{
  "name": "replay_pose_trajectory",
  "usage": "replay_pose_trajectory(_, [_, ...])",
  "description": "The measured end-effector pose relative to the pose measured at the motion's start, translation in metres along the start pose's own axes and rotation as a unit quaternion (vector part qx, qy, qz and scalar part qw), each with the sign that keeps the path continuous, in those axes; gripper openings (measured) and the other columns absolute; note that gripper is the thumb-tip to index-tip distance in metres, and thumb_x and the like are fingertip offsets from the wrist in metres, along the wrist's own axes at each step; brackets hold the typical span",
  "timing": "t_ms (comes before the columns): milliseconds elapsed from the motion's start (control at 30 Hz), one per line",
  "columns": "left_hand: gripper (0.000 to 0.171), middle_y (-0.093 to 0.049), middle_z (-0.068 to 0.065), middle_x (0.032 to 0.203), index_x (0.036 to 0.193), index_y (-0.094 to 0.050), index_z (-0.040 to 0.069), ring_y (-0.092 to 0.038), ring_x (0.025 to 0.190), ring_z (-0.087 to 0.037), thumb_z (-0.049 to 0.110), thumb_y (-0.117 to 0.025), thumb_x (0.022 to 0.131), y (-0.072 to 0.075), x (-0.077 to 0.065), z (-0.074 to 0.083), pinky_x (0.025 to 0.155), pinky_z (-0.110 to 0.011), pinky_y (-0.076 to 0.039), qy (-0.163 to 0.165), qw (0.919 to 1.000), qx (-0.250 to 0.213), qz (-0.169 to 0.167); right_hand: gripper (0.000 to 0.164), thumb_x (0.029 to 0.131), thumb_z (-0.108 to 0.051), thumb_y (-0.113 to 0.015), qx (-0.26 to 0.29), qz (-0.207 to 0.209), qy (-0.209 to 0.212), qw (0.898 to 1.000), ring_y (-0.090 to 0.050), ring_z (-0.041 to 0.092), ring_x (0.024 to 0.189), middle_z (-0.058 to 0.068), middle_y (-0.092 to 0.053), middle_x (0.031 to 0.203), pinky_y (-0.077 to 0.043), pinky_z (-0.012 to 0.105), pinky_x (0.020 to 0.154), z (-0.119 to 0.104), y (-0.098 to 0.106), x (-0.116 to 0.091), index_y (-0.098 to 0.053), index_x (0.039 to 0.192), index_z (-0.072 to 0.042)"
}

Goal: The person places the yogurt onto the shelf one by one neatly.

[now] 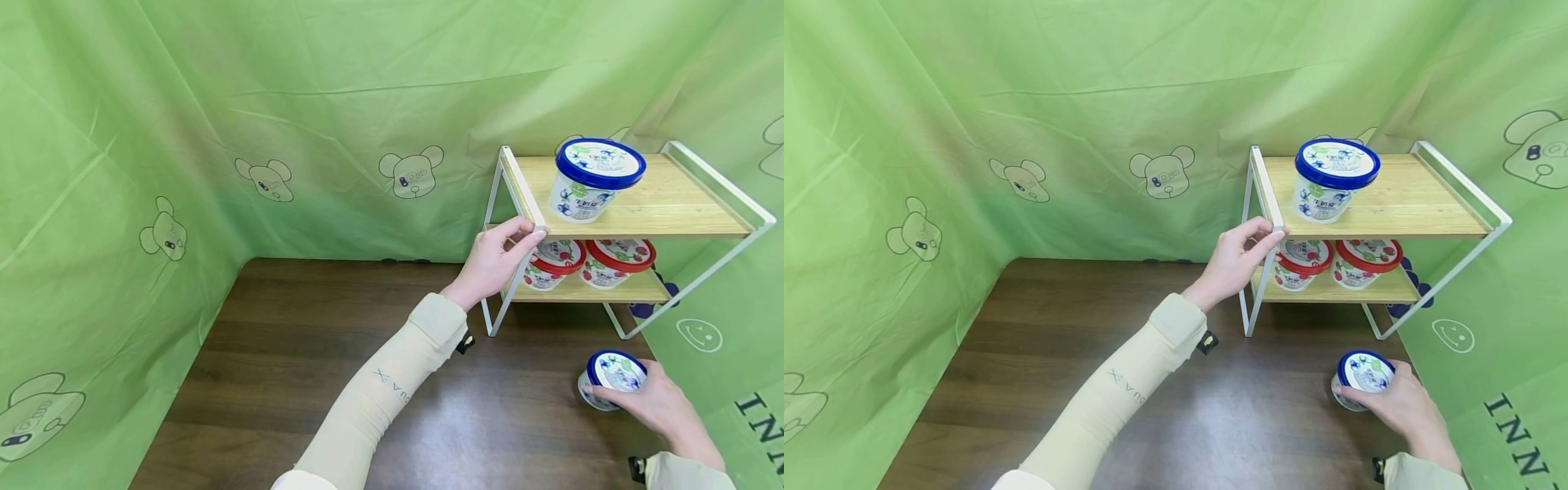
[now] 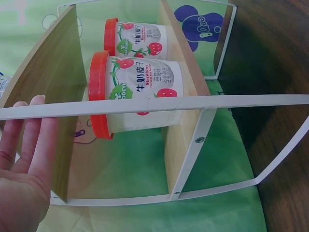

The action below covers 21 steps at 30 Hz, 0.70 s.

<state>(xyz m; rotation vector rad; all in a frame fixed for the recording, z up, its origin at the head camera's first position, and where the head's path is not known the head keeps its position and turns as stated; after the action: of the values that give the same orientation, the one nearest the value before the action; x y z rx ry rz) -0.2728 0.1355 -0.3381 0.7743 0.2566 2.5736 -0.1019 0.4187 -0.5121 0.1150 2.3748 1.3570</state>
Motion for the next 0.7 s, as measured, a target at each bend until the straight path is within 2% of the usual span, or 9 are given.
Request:
replay_pose_trajectory(100, [0.013,-0.071,-0.005,0.089,0.106,-0.066,0.013,-0.064,0.071,-0.007,0.025,-0.061,0.105,-0.0001,0.0002,0.0,0.07,-0.018,-0.05,0.0,1.0,0.0,0.0,0.124,0.081,-0.061,-0.078,0.003,0.002,-0.002,1.0,-0.053,0.059,0.099,0.05,-0.044,0.115,-0.05,0.062,0.072,-0.0001,-0.0002,-0.0011,-0.012,0.137,0.027])
replay_pose_trajectory(300, [0.014,-0.071,-0.005,0.09,0.106,-0.066,0.013,-0.064,0.07,-0.007,0.025,-0.06,0.105,-0.0001,0.0004,0.0003,0.069,-0.018,-0.05,-0.002,1.0,-0.002,0.0,0.121,0.08,-0.061,-0.079,0.007,0.037,0.016,0.999,-0.058,0.053,0.091,0.046,-0.049,0.108,-0.051,0.054,0.063,-0.0001,0.0035,-0.0015,-0.016,0.135,0.026])
replay_pose_trajectory(500, [0.013,-0.071,-0.004,0.09,0.106,-0.066,0.013,-0.064,0.07,-0.007,0.025,-0.06,0.105,-0.0002,0.0003,0.0002,0.07,-0.018,-0.05,-0.003,1.0,0.0,-0.001,0.121,0.081,-0.061,-0.078,0.012,0.039,0.016,0.999,-0.058,0.052,0.092,0.046,-0.048,0.111,-0.051,0.052,0.062,0.0014,0.0059,-0.0008,-0.015,0.137,0.026])
replay_pose_trajectory(600, [0.013,-0.071,-0.003,0.09,0.106,-0.066,0.013,-0.063,0.07,-0.007,0.025,-0.06,0.105,0.0,0.0001,0.0001,0.07,-0.018,-0.05,-0.004,1.0,0.003,0.001,0.12,0.082,-0.059,-0.078,0.02,0.048,0.022,0.998,-0.056,0.054,0.095,0.046,-0.046,0.115,-0.051,0.054,0.065,0.0013,0.0068,-0.0012,-0.015,0.139,0.025])
replay_pose_trajectory(700, [0.013,-0.07,-0.003,0.09,0.106,-0.067,0.013,-0.063,0.07,-0.008,0.024,-0.061,0.105,0.0001,-0.0001,0.0001,0.07,-0.018,-0.05,-0.006,1.0,0.003,0.002,0.119,0.083,-0.056,-0.079,0.032,0.068,0.032,0.997,-0.053,0.057,0.101,0.046,-0.043,0.12,-0.049,0.061,0.069,0.0004,0.0074,-0.002,-0.015,0.143,0.023])
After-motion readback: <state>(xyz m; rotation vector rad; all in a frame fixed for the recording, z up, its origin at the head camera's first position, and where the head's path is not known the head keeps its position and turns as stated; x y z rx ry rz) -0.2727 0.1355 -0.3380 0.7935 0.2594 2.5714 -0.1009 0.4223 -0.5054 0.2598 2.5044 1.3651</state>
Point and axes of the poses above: each hand's wrist, its own x-axis towards the middle knuckle, its own y-axis out of the back of the hand, z = x × y, the point moved 5 cm from there along x, towards the middle knuckle
